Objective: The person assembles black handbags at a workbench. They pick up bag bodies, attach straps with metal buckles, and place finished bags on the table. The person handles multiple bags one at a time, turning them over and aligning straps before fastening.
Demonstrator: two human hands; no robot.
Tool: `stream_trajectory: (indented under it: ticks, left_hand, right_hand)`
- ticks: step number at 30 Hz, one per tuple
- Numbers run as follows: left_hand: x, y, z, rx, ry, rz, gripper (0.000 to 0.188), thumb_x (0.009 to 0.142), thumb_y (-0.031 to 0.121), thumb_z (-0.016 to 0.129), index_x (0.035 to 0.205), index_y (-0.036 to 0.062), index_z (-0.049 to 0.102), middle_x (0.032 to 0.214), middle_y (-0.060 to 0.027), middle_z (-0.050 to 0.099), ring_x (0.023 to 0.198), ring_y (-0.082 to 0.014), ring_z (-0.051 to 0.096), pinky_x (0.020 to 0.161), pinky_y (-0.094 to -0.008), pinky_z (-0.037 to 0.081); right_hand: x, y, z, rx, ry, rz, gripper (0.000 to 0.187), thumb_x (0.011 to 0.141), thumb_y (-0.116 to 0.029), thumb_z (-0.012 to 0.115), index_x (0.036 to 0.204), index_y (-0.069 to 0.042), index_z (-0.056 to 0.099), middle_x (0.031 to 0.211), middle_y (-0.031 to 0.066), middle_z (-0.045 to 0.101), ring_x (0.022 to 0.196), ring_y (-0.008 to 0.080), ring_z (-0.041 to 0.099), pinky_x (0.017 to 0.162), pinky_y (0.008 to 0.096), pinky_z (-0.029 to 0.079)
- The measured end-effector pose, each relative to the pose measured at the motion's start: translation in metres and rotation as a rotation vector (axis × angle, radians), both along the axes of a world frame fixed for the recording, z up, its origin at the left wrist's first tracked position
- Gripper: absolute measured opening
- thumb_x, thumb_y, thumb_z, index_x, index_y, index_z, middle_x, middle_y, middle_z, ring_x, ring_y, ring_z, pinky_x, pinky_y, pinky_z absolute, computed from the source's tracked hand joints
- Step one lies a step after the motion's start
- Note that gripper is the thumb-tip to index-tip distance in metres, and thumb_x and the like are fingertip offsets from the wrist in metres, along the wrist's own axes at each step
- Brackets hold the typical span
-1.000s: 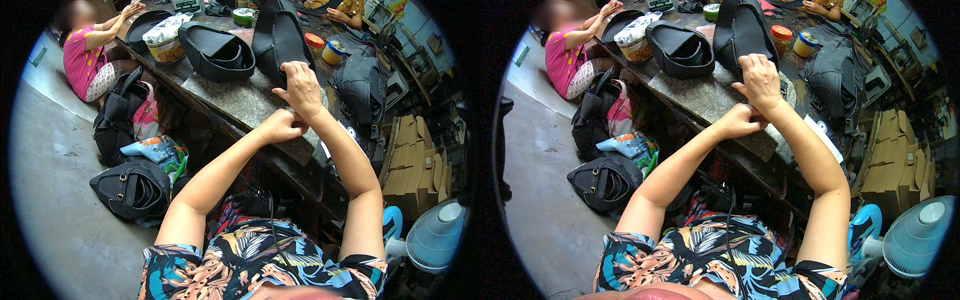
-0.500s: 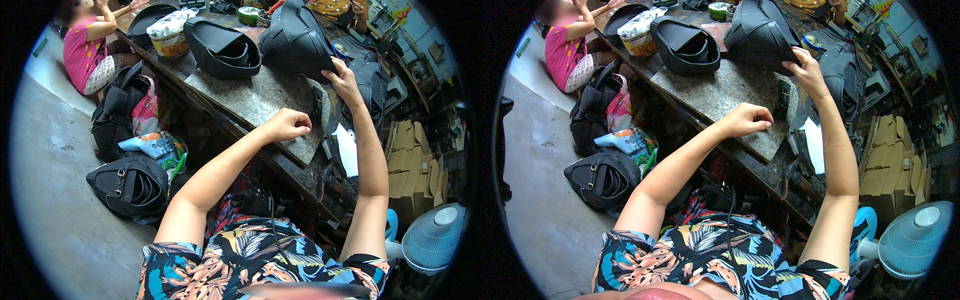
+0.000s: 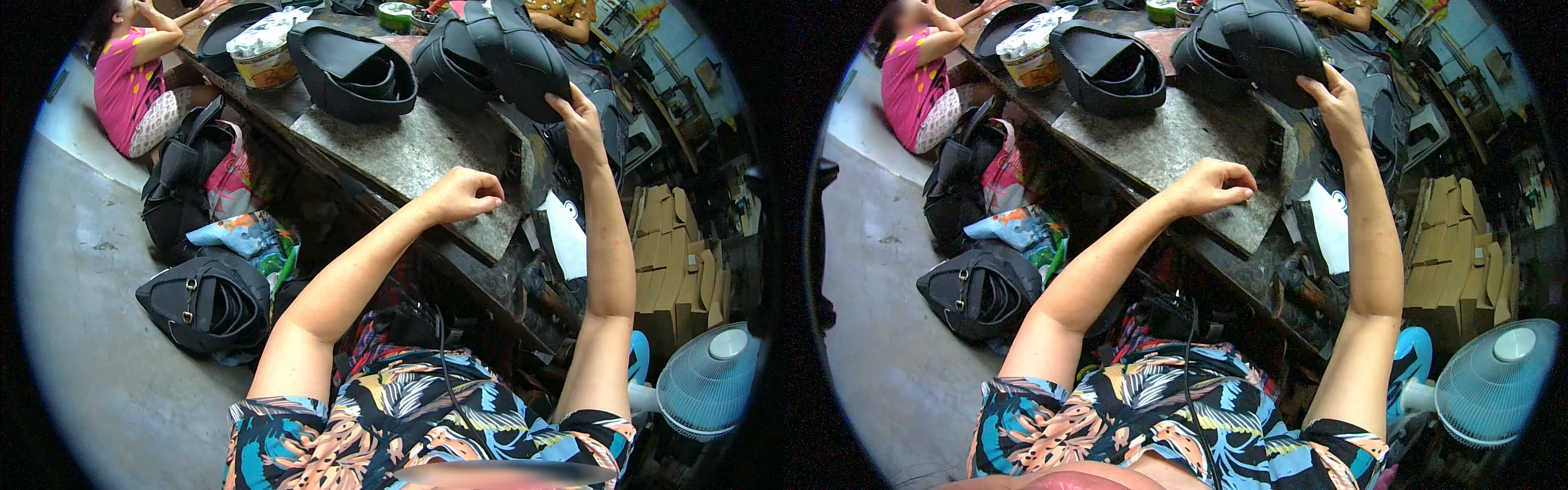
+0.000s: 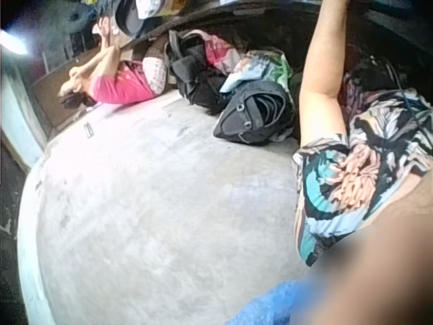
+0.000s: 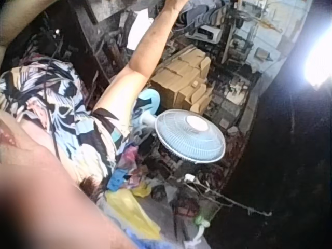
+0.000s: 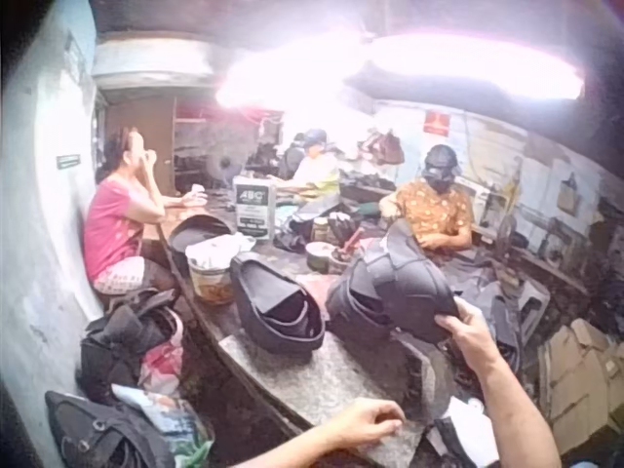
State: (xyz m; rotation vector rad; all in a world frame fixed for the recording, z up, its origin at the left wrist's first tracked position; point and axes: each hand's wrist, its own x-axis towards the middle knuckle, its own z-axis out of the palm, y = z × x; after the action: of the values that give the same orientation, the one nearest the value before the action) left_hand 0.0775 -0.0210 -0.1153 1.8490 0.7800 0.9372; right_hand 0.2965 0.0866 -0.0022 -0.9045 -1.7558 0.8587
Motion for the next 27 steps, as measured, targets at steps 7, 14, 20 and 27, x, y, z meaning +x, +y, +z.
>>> stream_trajectory:
  ticks: [7, 14, 20, 27]
  left_hand:
    - [-0.001, 0.003, -0.002, 0.078, 0.04, 0.014, 0.023, 0.086, 0.017, 0.068, 0.101, 0.0001, 0.072, 0.092, -0.0126, 0.075, 0.085, -0.0189, 0.07, 0.08, -0.0335, 0.055]
    - [0.001, 0.005, -0.005, -0.005, 0.055, 0.009, 0.025, 0.087, 0.016, 0.066, 0.105, -0.0007, 0.072, 0.097, -0.0114, 0.075, 0.088, -0.0161, 0.07, 0.084, -0.0321, 0.054]
    - [-0.006, 0.001, 0.003, -0.1, 0.032, 0.01, 0.025, 0.087, 0.014, 0.066, 0.105, -0.0015, 0.072, 0.093, -0.0121, 0.075, 0.085, -0.0165, 0.07, 0.081, -0.0317, 0.055]
    - [-0.004, 0.0, 0.004, -0.09, 0.006, -0.013, 0.023, 0.088, 0.016, 0.069, 0.103, -0.0005, 0.072, 0.083, -0.0066, 0.071, 0.076, -0.0102, 0.064, 0.072, -0.0273, 0.052]
  right_hand:
    - [-0.056, -0.016, -0.02, 0.649, -0.666, -0.21, 0.04, 0.083, -0.022, 0.077, 0.116, -0.002, 0.066, 0.117, 0.0165, 0.068, 0.111, 0.032, 0.063, 0.099, 0.0397, 0.046]
    - [-0.109, -0.017, -0.05, 0.863, -0.825, -0.338, 0.059, 0.075, -0.031, 0.081, 0.127, -0.015, 0.057, 0.116, 0.0064, 0.062, 0.115, 0.0261, 0.057, 0.093, 0.0439, 0.043]
    - [-0.091, -0.034, -0.028, 0.768, -0.714, -0.122, 0.039, 0.081, -0.031, 0.078, 0.112, -0.01, 0.067, 0.119, 0.0097, 0.065, 0.118, 0.0286, 0.059, 0.097, 0.042, 0.048]
    - [0.06, -0.06, -0.008, 0.361, -1.076, -0.767, 0.05, 0.079, -0.046, 0.078, 0.114, -0.012, 0.066, 0.114, 0.0094, 0.065, 0.113, 0.0287, 0.059, 0.094, 0.0417, 0.052]
